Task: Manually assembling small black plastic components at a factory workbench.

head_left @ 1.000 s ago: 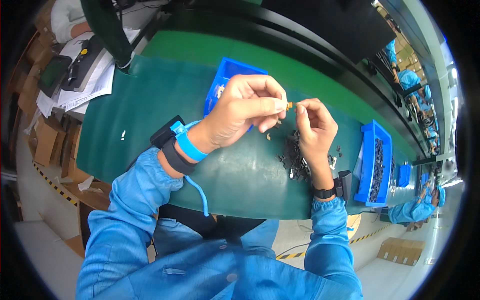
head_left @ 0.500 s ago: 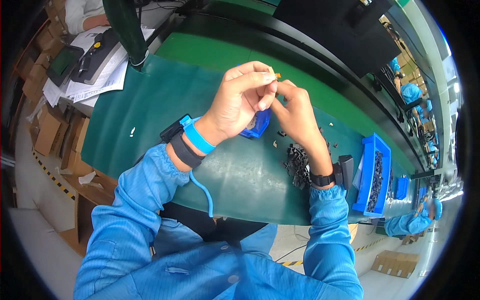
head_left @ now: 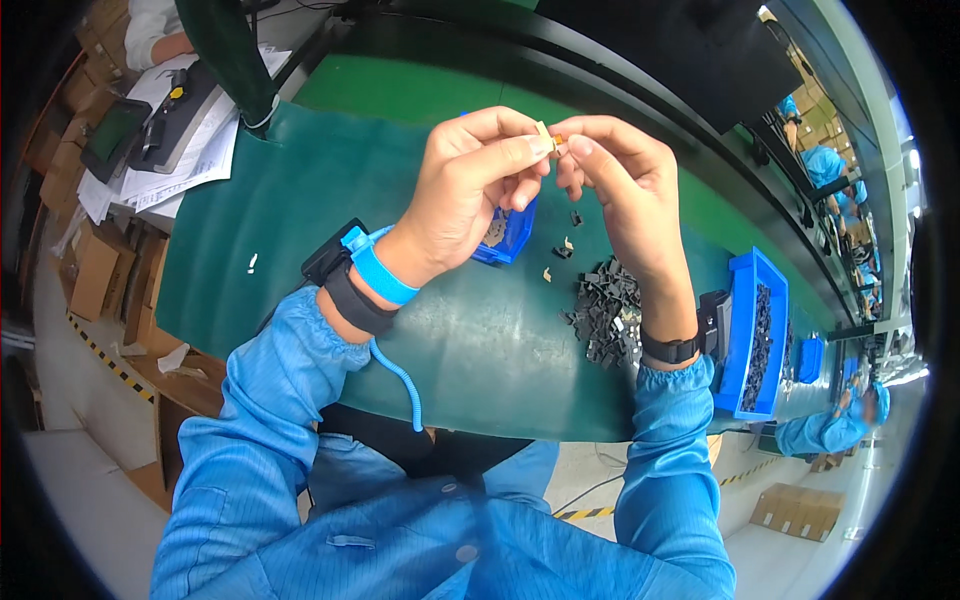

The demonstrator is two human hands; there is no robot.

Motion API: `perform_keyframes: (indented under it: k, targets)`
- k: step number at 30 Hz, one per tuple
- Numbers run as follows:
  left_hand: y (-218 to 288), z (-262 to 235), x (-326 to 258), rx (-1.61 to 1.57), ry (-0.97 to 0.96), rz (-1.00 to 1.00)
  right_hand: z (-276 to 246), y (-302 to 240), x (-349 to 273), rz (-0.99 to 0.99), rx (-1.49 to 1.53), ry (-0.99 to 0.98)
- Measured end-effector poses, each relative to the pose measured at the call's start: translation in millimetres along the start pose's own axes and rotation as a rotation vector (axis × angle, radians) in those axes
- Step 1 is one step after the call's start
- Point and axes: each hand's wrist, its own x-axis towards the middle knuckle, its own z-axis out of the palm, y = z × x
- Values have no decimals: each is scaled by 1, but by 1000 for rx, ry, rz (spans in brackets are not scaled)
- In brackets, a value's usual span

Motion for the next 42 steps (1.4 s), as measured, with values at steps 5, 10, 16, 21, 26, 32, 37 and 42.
perform_keyframes:
  k: [5, 10, 16, 21, 26, 32, 37, 42]
  targets:
    - [-4, -3, 2, -31, -1, 22, 2, -4, -1, 13, 113, -13]
    - [-3, -1, 0, 46, -11, -6, 4, -3, -3, 22, 115, -3]
    - [-6, 2, 1, 79, 62, 61, 7, -2, -3, -2, 104, 40]
    - [-16, 6, 0, 445, 209, 403, 7, -1, -3, -28, 16, 117]
    - [-24, 5, 1, 702, 237, 613, 10, -1, -3, -39, -47, 125]
    - [-23, 6, 1, 711, 217, 637, 8, 2, -3, -78, -94, 104]
    - [-20, 9, 0, 789, 208, 690, 8, 2, -4, -96, -93, 99]
    - [-20, 8, 0, 808, 194, 698, 8, 1, -4, -112, -79, 83]
